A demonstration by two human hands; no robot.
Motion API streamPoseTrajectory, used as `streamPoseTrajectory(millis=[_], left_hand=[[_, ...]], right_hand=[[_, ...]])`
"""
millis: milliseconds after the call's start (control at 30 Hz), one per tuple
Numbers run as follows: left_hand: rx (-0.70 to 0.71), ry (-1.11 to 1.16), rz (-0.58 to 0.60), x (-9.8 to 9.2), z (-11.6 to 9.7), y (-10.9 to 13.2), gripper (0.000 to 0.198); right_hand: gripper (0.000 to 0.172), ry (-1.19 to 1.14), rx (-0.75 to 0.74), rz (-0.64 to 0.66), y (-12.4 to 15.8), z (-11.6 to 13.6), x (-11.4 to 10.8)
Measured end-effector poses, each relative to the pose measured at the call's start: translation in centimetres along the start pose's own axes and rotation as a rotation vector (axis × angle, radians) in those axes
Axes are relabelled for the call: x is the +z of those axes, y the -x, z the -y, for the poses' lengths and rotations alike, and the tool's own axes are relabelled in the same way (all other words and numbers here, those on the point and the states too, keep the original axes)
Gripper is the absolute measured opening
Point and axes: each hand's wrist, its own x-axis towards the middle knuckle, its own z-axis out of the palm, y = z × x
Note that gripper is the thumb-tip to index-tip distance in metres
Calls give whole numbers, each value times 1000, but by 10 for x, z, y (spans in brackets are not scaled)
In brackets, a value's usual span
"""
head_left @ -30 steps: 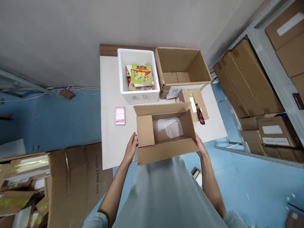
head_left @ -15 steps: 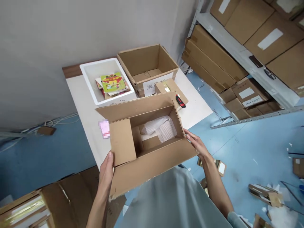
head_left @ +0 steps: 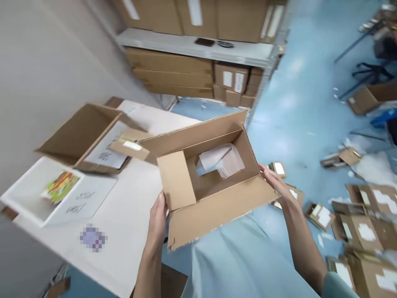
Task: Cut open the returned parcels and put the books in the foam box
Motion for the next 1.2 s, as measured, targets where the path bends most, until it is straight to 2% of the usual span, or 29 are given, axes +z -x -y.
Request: streamPoseTrajectory(millis=[67, 167, 233, 267, 333, 367, 433, 500, 600, 700, 833, 933, 1033, 1200], left_hand=[[52, 23, 160, 74, -12, -46, 80], [93, -40, 453, 202, -20, -105, 88], [59, -147, 647, 281, -19, -126, 88], [41, -236, 697, 313, -17, -130, 84], [40, -290, 737, 358, -9, -128, 77], [42, -300, 767, 371, -3, -123, 73], [47, -296, 832, 377, 10, -110, 67], [46, -290, 884, 366, 25, -96, 62], [20, -279, 883, 334, 45, -82, 61], [-28, -246, 801, 292, 59, -80, 65], [-56, -145, 619, 226, 67, -86, 66], [-50, -65, 447, 170, 72, -92, 62], [-63, 40, 267, 113, 82, -101, 61], [-108, 207, 12, 17, 105, -121, 59]], right_hand=[[81, -75, -29, -164, 15, -14, -61], [87, -140, -41, -409, 35, -49, -142], [85, -165, -9, -625, 48, -81, -186], [81, -176, 17, -764, 55, -99, -203], [69, -205, 113, -976, 70, -136, -226], [63, -240, 160, -1033, 78, -154, -230], [55, -280, 219, -1046, 92, -183, -227], [53, -278, 259, -997, 100, -202, -210], [54, -259, 313, -870, 89, -211, -171], [58, -211, 345, -675, 50, -204, -126], [63, -84, 351, -348, -22, -182, -56], [66, 50, 348, -93, -77, -158, 5], [69, 194, 326, 123, -126, -134, 78], [70, 344, 218, 346, -188, -108, 212]])
